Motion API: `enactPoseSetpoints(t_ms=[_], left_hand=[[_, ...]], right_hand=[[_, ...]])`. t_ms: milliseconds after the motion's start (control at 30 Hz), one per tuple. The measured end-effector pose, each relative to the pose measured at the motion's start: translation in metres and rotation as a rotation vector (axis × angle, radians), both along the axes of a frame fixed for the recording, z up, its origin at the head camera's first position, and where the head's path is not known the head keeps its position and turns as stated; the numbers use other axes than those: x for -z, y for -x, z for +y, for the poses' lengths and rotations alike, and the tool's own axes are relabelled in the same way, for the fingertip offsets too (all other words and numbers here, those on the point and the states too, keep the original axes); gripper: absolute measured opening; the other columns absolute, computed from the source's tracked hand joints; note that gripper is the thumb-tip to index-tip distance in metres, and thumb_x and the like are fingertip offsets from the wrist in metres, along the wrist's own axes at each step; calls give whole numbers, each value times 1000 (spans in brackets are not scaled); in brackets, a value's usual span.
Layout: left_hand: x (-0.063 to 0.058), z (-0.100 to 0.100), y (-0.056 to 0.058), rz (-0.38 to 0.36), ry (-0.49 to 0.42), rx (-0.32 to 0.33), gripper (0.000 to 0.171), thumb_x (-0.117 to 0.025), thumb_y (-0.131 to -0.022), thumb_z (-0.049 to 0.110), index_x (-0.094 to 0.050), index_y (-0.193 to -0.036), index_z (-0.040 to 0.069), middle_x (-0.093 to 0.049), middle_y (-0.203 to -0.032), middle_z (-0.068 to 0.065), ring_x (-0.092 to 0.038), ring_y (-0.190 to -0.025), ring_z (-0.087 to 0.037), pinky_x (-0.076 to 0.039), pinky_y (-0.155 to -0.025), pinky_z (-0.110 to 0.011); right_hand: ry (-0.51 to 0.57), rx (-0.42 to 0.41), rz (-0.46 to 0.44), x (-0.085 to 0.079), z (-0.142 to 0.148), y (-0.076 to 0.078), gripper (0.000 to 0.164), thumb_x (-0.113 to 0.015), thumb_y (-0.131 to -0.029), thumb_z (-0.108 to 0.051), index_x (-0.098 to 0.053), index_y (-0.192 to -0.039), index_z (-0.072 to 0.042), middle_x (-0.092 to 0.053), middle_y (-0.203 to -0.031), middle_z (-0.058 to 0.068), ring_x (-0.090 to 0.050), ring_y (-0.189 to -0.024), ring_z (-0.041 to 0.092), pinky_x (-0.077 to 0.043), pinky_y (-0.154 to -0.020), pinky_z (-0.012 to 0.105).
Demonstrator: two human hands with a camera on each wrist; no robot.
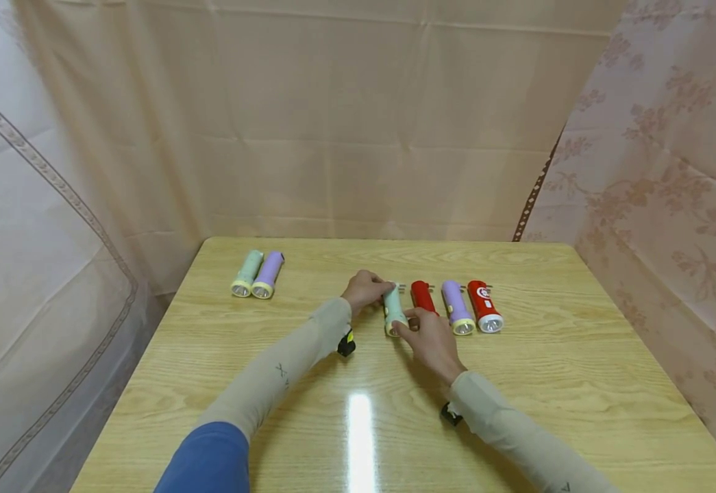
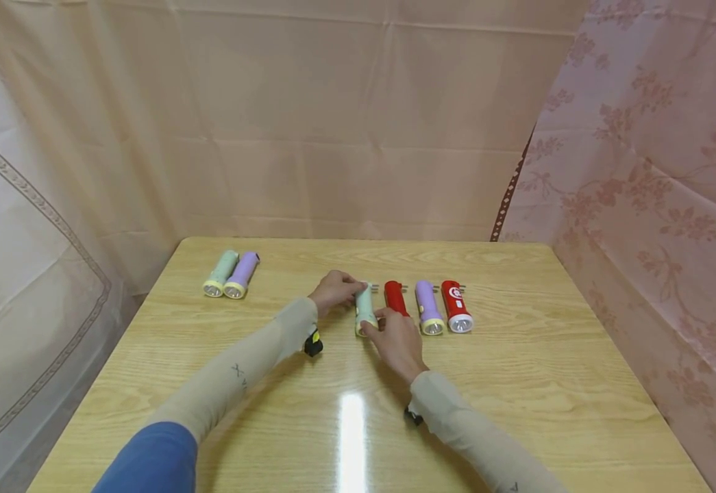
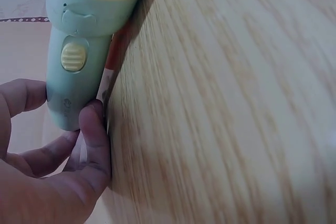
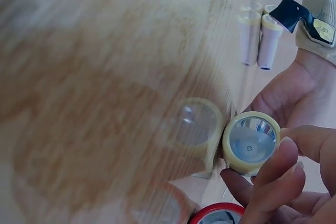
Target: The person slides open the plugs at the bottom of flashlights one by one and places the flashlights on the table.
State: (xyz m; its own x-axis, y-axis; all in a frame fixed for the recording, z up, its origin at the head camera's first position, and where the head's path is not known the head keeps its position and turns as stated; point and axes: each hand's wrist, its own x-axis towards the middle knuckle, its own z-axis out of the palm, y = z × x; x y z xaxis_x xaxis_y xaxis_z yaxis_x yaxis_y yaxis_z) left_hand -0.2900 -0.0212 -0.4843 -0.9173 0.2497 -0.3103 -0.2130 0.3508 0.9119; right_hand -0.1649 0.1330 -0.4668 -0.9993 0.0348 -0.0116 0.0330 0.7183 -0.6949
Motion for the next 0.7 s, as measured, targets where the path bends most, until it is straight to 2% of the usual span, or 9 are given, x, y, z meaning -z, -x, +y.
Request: enactPoseSetpoints(t_ms=[467,700], left_hand=[[-4,-5,-9,26,5,15,34,-74,-97,26,-68,-116,-3,-69,-98,-11,-66,-82,-22,-58,-70,-32],[-4,-6,-9,7,3,17,45,-75,-97,27,-61,-127,-5,-67,-105,-12,-66,-84,-22,-58,-72,-32]], right_hand=[[6,1,-6,-2,0,0,42,-76,-95,-35,-72,-124,-4,-75,-112,12,-70,-103,26,-57,-87,47],[27,-3,-6,-1,2,0,40,-76,-95,-34,-71,-123,-5,-74,-116,12,-70,-106,27,-57,-89,47]])
